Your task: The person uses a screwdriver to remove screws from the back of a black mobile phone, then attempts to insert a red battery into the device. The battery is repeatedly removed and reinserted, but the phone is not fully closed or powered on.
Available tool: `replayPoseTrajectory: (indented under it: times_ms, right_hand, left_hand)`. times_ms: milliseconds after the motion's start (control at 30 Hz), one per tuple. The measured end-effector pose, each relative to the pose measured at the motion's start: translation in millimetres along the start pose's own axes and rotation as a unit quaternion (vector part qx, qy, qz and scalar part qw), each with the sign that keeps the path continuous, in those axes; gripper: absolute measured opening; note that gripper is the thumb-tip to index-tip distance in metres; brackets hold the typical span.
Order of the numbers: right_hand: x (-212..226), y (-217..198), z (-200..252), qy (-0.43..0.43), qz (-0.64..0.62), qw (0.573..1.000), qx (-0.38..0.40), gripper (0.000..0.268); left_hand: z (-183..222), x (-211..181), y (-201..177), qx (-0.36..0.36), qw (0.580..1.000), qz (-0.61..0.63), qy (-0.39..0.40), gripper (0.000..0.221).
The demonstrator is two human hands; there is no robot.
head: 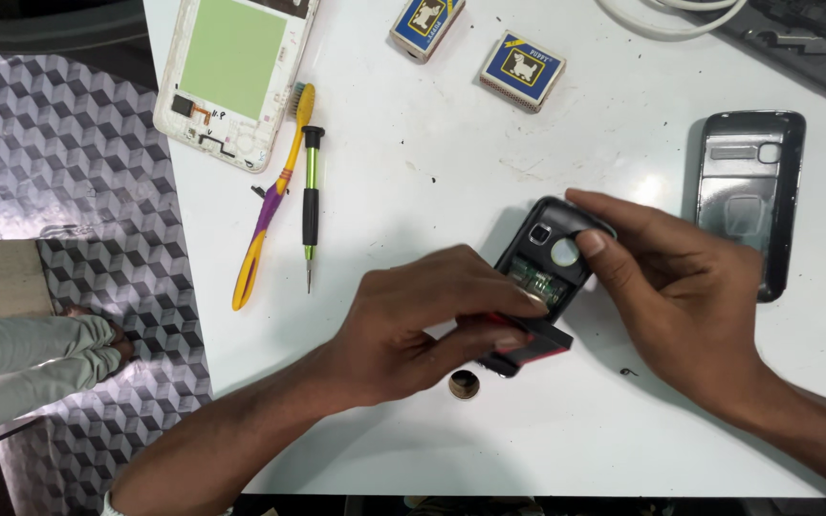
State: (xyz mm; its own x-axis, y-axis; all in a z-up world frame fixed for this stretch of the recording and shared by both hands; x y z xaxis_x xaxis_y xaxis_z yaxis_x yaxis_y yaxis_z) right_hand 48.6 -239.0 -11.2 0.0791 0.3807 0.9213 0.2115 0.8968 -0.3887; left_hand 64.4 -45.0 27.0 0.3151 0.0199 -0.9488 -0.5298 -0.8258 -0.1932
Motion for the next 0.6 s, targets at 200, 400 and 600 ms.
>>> replayPoseTrajectory:
  times_ms: [200, 400, 600]
  right_hand:
    - [2.0, 10.8, 4.4, -0.021, 0.009, 0.998, 0.051, 0.032]
    - [2.1, 14.1, 4.9, -0.032, 0.044, 0.996, 0.066, 0.033]
    - [5.6, 12.7, 6.8, 0.005, 0.084, 0.995, 0.047, 0.034]
  left_hand:
    - [5.9, 17.0, 1.1, -0.053, 0.993, 0.004, -0.101, 0.025]
    - [5.9, 47.9, -15.7, -0.183, 0.908, 0.29, -0.241, 0.025]
    - [5.7, 44.2, -22.8, -0.202, 0.798, 0.515, -0.238, 0.021]
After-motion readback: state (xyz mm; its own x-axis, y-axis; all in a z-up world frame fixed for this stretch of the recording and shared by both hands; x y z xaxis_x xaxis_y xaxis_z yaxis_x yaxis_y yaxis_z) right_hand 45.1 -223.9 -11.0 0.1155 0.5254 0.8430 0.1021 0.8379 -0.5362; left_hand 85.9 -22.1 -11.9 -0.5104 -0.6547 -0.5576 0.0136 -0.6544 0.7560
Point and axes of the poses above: each hand's wrist, its own z-axis away from the middle knuckle, its own y-axis out of the palm, x = y × z, the point moved 8 cm from there along -z, towards the middle knuckle, and after that the axes turned 10 degrees about -x, right-handed, at the moved point
